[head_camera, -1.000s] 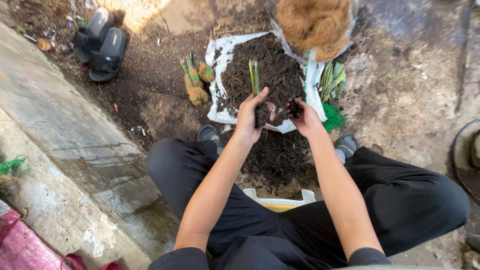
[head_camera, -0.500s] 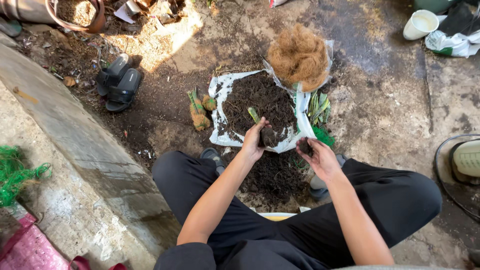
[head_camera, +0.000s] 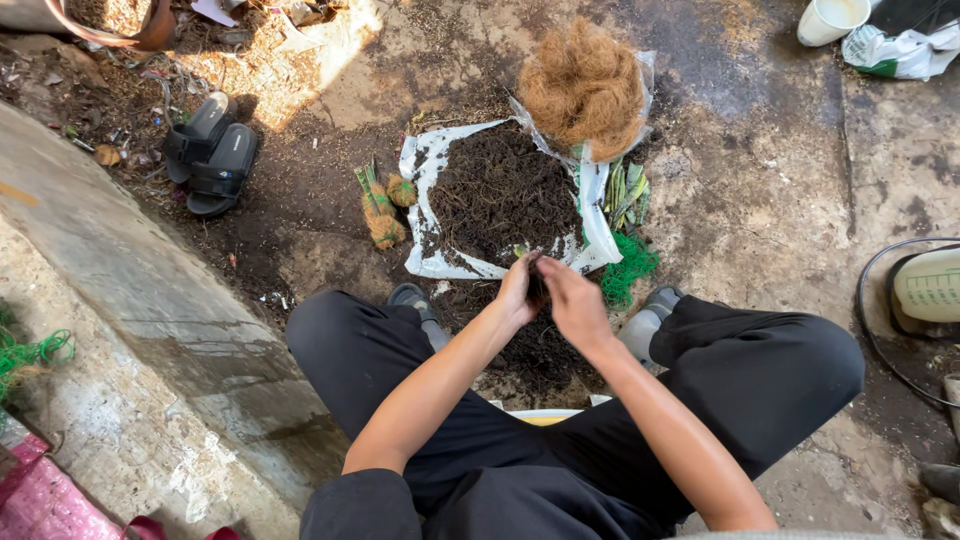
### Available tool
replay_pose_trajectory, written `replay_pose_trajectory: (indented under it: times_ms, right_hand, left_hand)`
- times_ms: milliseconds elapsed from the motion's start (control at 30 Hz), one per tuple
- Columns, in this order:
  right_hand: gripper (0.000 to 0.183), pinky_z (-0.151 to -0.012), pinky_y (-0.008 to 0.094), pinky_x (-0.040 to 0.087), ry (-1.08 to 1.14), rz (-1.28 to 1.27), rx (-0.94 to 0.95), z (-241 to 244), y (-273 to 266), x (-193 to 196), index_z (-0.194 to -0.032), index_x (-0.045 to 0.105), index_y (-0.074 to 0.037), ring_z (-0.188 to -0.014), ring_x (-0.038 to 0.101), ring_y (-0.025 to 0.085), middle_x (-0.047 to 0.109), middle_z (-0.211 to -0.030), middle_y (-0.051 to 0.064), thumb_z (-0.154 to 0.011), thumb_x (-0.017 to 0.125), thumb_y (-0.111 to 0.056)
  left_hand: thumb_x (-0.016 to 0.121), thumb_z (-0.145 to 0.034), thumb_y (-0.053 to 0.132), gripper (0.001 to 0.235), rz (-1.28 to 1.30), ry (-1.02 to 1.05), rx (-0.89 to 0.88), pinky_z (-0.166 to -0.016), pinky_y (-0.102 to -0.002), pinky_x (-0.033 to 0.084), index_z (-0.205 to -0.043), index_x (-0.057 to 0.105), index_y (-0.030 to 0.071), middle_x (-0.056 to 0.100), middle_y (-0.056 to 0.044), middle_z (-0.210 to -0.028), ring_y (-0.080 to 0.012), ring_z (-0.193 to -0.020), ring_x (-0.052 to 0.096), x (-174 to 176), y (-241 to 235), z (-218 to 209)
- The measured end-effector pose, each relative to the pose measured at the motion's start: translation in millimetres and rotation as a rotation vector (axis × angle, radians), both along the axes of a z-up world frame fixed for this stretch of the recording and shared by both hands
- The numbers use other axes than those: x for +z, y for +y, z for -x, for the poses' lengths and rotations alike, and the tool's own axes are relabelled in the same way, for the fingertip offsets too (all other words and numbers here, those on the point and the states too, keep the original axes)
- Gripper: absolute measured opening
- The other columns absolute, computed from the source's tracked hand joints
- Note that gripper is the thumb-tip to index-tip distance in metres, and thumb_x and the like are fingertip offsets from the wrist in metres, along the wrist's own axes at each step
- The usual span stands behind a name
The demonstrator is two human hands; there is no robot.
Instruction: The person sits on a small stool and packs soil around a green plant cutting held in the left hand. They repeatedly add soil from a white sack and press it firmly around the base of the cutting with both hands.
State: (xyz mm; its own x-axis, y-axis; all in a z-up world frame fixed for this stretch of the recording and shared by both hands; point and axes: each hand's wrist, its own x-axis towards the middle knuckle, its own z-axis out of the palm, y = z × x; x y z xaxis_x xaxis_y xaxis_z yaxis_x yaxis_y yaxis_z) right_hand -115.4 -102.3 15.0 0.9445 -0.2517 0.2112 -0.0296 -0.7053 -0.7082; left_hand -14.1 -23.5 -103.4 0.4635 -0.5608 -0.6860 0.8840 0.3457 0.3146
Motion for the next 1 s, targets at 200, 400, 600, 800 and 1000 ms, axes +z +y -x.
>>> replay_pose_trajectory:
  times_ms: [200,400,600,800,1000]
  right_hand:
    - [0.05,-0.121,0.047,0.037,-0.084,0.411,0.161,-3,21,-3,-0.142,0.058,0.0,-0.144,0.051,0.029,0.057,-0.15,0.016,-0.092,0.054,0.001]
    - [0.051,-0.121,0.054,0.017,0.102,0.289,0.27,-7,14,12,-0.148,0.052,-0.002,-0.152,0.026,0.033,0.044,-0.159,0.012,-0.098,0.052,-0.013]
    - [0.048,-0.127,0.052,0.021,-0.127,0.283,0.203,-5,-21,26,-0.15,0.053,-0.011,-0.158,0.025,0.034,0.042,-0.164,0.011,-0.103,0.055,-0.021]
    - [0.042,-0.123,0.048,0.032,-0.216,0.304,0.148,-3,-9,10,-0.14,0.064,-0.016,-0.153,0.038,0.035,0.049,-0.158,0.011,-0.098,0.066,-0.021]
    - [0.04,-0.12,0.047,0.037,-0.215,0.358,0.173,-3,3,8,-0.137,0.068,-0.016,-0.147,0.045,0.036,0.053,-0.154,0.013,-0.097,0.063,-0.019]
  left_hand:
    - [0.04,-0.108,0.039,0.034,0.063,0.194,0.163,-0.098,-0.044,0.054,-0.1,0.059,0.013,0.066,-0.006,-0.107,-0.0229,-0.102,0.065,-9,4,-3]
    - [0.042,-0.108,0.039,0.03,0.074,0.029,0.107,-0.1,-0.051,0.055,-0.101,0.057,0.014,0.065,-0.01,-0.11,-0.0267,-0.105,0.064,37,21,-7]
    - [0.04,-0.105,0.042,0.032,0.005,-0.06,-0.039,-0.088,-0.044,0.053,-0.11,0.06,0.019,0.065,-0.008,-0.11,-0.0222,-0.101,0.064,91,20,-10]
    - [0.041,-0.108,0.034,0.03,0.108,-0.012,0.04,-0.08,-0.038,0.057,-0.106,0.062,0.013,0.068,-0.005,-0.098,-0.019,-0.089,0.066,74,10,1]
    - [0.039,-0.111,0.042,0.038,0.057,-0.059,0.173,-0.072,-0.036,0.055,-0.096,0.06,0.013,0.065,-0.004,-0.087,-0.0174,-0.077,0.063,65,14,3]
